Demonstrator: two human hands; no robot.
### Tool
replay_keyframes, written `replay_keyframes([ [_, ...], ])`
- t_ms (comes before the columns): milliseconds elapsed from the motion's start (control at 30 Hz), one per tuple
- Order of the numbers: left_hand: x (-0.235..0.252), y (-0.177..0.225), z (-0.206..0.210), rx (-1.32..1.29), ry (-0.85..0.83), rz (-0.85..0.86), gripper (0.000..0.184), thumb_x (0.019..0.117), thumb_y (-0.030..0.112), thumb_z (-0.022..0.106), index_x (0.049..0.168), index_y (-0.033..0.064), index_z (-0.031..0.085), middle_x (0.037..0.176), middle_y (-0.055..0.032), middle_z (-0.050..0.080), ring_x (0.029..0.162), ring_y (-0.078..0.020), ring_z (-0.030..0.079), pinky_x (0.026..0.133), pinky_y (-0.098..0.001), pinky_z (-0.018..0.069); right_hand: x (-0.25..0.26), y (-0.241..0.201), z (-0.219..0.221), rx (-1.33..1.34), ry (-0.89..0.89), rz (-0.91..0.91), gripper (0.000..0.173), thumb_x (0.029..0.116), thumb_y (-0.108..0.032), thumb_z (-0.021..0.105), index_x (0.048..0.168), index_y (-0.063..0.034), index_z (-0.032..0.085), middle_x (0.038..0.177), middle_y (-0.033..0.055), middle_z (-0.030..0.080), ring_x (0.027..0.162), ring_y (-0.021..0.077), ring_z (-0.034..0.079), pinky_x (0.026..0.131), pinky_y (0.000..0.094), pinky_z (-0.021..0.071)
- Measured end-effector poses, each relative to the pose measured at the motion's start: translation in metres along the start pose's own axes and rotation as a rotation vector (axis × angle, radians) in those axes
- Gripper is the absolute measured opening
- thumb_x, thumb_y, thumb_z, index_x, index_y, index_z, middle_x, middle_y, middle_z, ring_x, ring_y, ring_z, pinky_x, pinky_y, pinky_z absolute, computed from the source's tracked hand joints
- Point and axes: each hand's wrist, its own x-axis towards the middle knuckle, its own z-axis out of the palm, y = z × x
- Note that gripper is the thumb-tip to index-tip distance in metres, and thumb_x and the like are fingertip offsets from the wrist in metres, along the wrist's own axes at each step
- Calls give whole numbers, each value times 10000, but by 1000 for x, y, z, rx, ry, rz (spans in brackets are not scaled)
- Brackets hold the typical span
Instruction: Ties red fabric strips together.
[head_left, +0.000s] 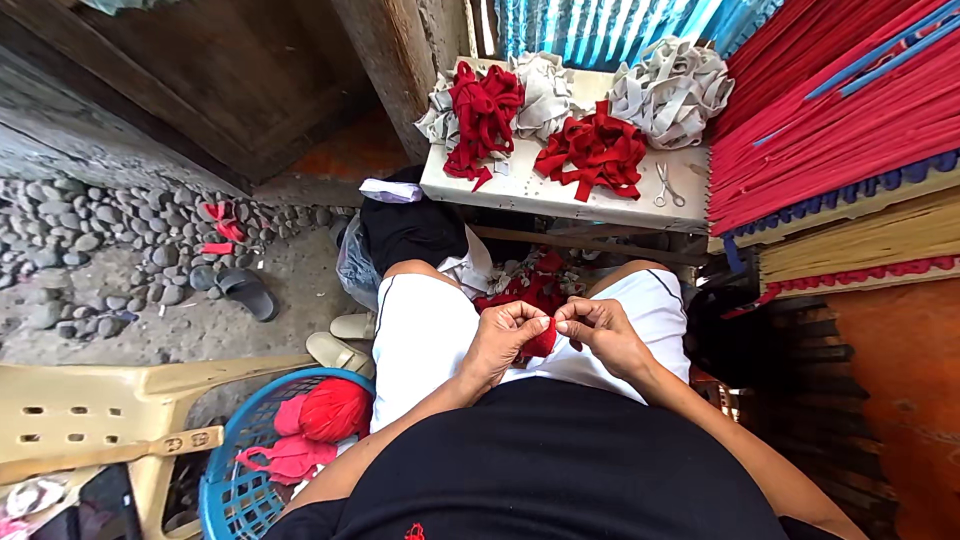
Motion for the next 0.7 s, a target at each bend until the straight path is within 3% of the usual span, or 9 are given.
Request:
replay_keyframes([
  [167,3,-6,2,1,106,30,20,930,-21,698,944,-35,701,793,-97,709,700,-121,681,698,-284,597,5,0,9,62,66,4,51,919,59,685,967,45,697,800,109,723,681,170,710,707,341,634],
  [300,7,-9,0,51,148,46,26,931,-3,708,945,-24,702,779,-76,704,691,-107,667,692,-275,585,6,2,15,10,87,-93,112,946,41,655,1054,35,684,874,102,731,733,169,717,732,345,635],
  [533,9,-13,-2,210,133,100,33,912,7,731,921,-4,701,778,-57,691,695,-98,649,688,-265,566,12,14,13,-290,88,-316,47,965,-15,661,990,-2,698,844,58,715,720,109,693,698,290,612],
  [600,9,-15,-3,254,112,103,47,909,26,743,923,-1,707,788,-57,696,710,-104,659,698,-276,575,14,16,12,-411,85,-380,42,954,-21,657,959,-10,697,915,69,670,802,111,659,734,281,583],
  [700,10,-15,-4,287,101,103,39,921,40,732,928,5,716,808,-58,698,727,-106,664,709,-278,576,13,2,10,-387,96,-459,79,947,20,612,940,-1,688,1046,95,643,1007,142,638,884,299,562],
])
